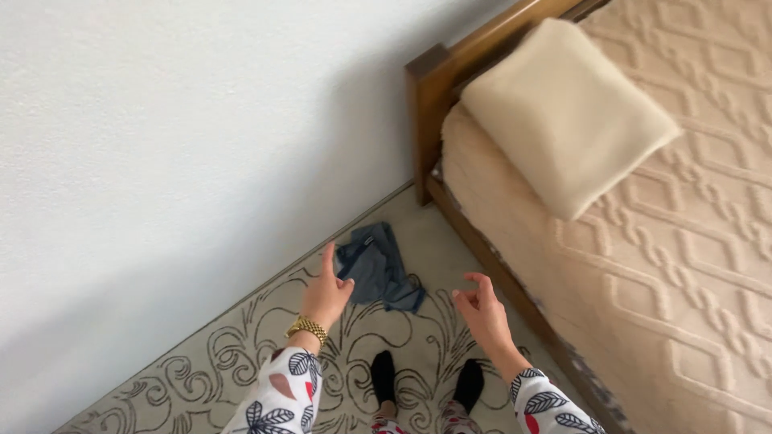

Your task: Folding clothes on a bed, picking up a handheld vacuum, and closing curtains in a bedroom.

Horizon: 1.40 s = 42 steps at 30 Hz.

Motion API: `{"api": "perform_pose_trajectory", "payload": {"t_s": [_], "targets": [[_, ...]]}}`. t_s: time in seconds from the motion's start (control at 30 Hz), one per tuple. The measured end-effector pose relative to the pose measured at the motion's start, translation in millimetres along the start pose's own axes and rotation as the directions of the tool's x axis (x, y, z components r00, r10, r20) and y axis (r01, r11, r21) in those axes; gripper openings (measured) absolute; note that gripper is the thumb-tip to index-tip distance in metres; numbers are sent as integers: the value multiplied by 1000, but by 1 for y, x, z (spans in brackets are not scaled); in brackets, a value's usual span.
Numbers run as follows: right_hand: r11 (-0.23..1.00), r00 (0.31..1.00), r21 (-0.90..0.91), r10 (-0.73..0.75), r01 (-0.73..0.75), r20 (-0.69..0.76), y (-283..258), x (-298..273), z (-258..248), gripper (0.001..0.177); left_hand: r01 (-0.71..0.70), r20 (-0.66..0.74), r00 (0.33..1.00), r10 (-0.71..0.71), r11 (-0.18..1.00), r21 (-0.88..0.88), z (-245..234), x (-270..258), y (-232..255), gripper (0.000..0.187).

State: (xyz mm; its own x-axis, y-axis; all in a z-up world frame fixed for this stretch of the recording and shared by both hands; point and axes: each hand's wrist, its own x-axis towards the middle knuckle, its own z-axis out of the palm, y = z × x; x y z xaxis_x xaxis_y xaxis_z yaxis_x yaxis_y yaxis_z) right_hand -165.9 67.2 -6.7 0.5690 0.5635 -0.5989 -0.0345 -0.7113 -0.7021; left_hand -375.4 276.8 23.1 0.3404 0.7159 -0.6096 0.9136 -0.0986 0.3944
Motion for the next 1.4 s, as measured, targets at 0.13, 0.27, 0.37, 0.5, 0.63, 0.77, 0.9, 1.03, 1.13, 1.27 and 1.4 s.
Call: {"api": "perform_pose_trajectory", "payload": {"t_s": [0.13, 0.27, 0.37, 0.5, 0.63, 0.77, 0.9, 1.03, 1.13, 1.27, 1.4], "targets": [[1000, 1000, 17, 22, -22, 6, -14, 13, 56, 48, 9, -10, 1000, -9, 1000, -8, 6, 21, -46, 86], [1000, 998, 7, 27, -27, 61, -15, 37, 113, 44, 49, 16, 999, -49, 999, -12, 18, 43, -90, 82], [1000, 995, -2, 7, -6, 100, -11, 67, 147, 41, 81, 31, 996, -80, 996, -34, 36, 74, -120, 78], [999, 989, -33, -2, 7, 150, 22, 116, 196, 43, 190, 45, 982, -185, 967, -170, 73, 109, -152, 76], [999, 980, -43, -4, 13, 197, 56, 169, 248, 44, 296, 101, 955, -279, 901, -318, 124, 164, -188, 76], [990, 953, -7, -131, 138, 272, 109, 230, 289, 50, 319, 116, 947, -299, 846, -427, 186, 221, -223, 75], [984, 948, -119, -93, 134, 305, 161, 302, 323, 62, 401, 145, 909, -390, 726, -559, 256, 287, -263, 74], [980, 951, -181, -20, 80, 310, 196, 340, 347, 66, 468, 183, 865, -468, 619, -631, 363, 372, -346, 80], [976, 945, -212, 20, 53, 326, 227, 370, 362, 68, 503, 236, 812, -533, 434, -748, 420, 416, -389, 99], [975, 945, -211, 9, 64, 327, 243, 389, 375, 68, 517, 289, 756, -588, 264, -814, 419, 420, -380, 109], [981, 950, -184, -2, 63, 311, 219, 370, 376, 66, 418, 261, 725, -638, 106, -902, 345, 366, -287, 75]]}}
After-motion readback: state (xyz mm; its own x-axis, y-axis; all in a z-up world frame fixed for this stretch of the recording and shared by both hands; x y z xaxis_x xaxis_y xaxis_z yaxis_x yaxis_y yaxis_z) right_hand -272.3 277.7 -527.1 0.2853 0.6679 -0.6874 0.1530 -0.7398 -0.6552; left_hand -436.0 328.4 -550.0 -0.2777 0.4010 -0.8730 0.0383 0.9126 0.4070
